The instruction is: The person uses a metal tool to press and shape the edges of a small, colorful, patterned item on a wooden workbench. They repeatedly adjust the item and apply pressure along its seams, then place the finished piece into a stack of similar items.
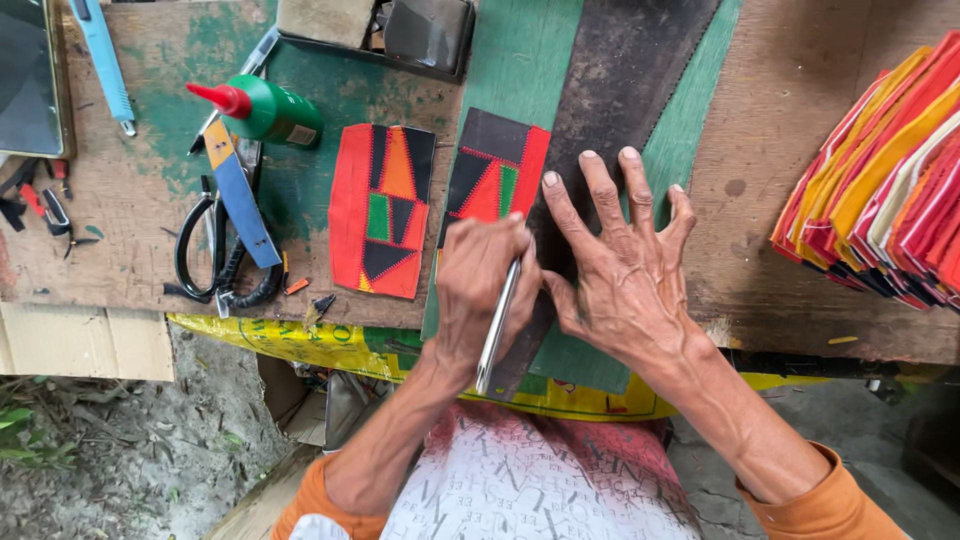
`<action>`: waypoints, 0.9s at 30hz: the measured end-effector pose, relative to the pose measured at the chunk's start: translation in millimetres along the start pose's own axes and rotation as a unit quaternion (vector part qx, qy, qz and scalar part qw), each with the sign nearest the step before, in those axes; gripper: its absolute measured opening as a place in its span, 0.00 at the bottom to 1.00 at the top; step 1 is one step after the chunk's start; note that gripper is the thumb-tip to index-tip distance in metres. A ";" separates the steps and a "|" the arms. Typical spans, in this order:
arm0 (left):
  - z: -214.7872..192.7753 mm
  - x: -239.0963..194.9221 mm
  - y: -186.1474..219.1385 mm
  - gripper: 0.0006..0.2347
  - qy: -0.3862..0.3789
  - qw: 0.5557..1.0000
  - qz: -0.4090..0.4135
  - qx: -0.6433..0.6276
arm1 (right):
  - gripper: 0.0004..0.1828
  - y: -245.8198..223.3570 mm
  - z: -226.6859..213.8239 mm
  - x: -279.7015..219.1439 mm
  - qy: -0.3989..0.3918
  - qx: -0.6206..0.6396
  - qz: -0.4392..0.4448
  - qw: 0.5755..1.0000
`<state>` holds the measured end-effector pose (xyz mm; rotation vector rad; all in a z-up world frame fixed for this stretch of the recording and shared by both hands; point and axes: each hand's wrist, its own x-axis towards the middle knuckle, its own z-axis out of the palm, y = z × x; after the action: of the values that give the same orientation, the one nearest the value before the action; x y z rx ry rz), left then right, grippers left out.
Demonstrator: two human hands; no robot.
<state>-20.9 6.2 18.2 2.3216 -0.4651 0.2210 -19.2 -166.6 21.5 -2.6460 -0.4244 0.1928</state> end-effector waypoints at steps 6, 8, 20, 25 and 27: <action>-3.5 -19.3 0.2 0.08 -0.005 1.000 -0.015 -0.011 | 0.48 -0.3 3.4 -2.2 -0.007 -0.001 -0.004 1.000; -6.4 -22.8 4.8 0.08 -0.005 1.000 -0.013 -0.003 | 0.49 0.2 2.8 -2.7 -0.006 -0.003 -0.003 1.000; -41.8 -14.6 0.1 0.05 -0.117 0.983 -0.127 -0.058 | 0.49 -1.5 2.0 -3.3 -0.008 0.006 0.002 1.000; -40.1 -13.7 9.6 0.05 -0.113 0.986 -0.117 -0.042 | 0.49 -1.4 1.0 -2.3 0.001 0.003 -0.003 1.000; -32.7 -24.2 17.5 0.07 -0.052 0.998 -0.042 -0.021 | 0.49 -2.1 1.9 -2.3 0.004 0.006 -0.006 1.000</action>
<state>-50.7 24.2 45.5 2.3132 -0.4189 0.0499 -22.3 -164.8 20.9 -2.6299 -0.4351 0.1794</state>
